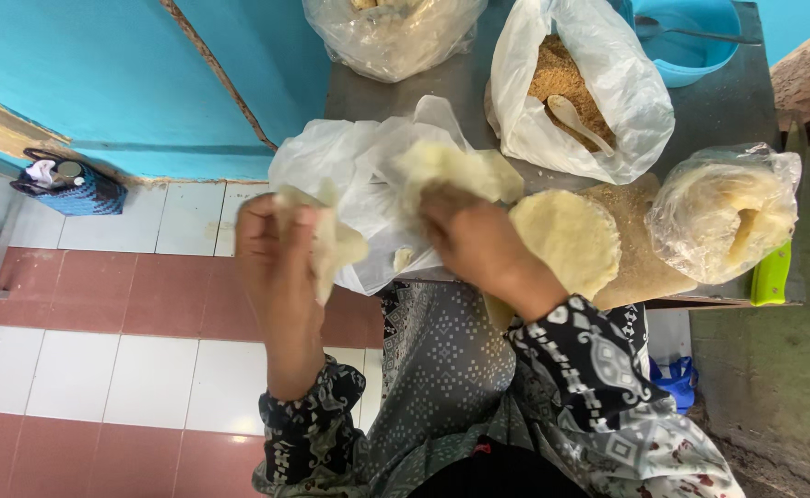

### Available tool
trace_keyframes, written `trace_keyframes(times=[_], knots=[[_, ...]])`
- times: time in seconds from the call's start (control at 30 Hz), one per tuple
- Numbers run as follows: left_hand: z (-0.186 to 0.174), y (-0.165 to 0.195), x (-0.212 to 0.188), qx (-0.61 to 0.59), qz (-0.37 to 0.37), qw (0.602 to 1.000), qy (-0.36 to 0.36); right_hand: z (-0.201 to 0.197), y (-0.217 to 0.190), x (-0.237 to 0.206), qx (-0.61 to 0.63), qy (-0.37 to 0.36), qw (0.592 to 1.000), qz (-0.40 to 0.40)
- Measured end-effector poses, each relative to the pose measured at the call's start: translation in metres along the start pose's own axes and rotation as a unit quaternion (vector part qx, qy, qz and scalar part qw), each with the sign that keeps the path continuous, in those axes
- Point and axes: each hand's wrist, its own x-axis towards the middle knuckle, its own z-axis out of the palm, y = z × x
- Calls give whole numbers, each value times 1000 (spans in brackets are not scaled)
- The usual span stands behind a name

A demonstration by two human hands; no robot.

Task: The person sits at a small table and folds thin dough sheets over a filling, pressing the edges closed by hand. They cut a round dough sheet into pieces with a knife, then fill and fold the pieces one at a time, dipping some into a bag of brown powder, setting finished pieces on a plastic bag.

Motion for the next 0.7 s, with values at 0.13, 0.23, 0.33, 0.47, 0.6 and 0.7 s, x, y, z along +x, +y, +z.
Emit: trace_keyframes(times=[0.13,0.23,0.33,0.47,0.6,0.7], knots=[[33,18,-21,254,27,958,-127,9,-24,-11,42,-65,973,218],[53,27,-36,277,93,929,-227,-1,-19,-40,427,80,828,355],[74,18,-48,186,-4,939,-289,-19,0,-79,745,87,556,359],[92,-14,-70,136,-95,934,-317,-47,18,-152,728,121,598,314],[102,-63,-74,100,-294,893,-325,-64,41,-189,537,183,697,438],[117,-99,-66,68,-241,918,-307,-69,58,-182,321,182,818,441]])
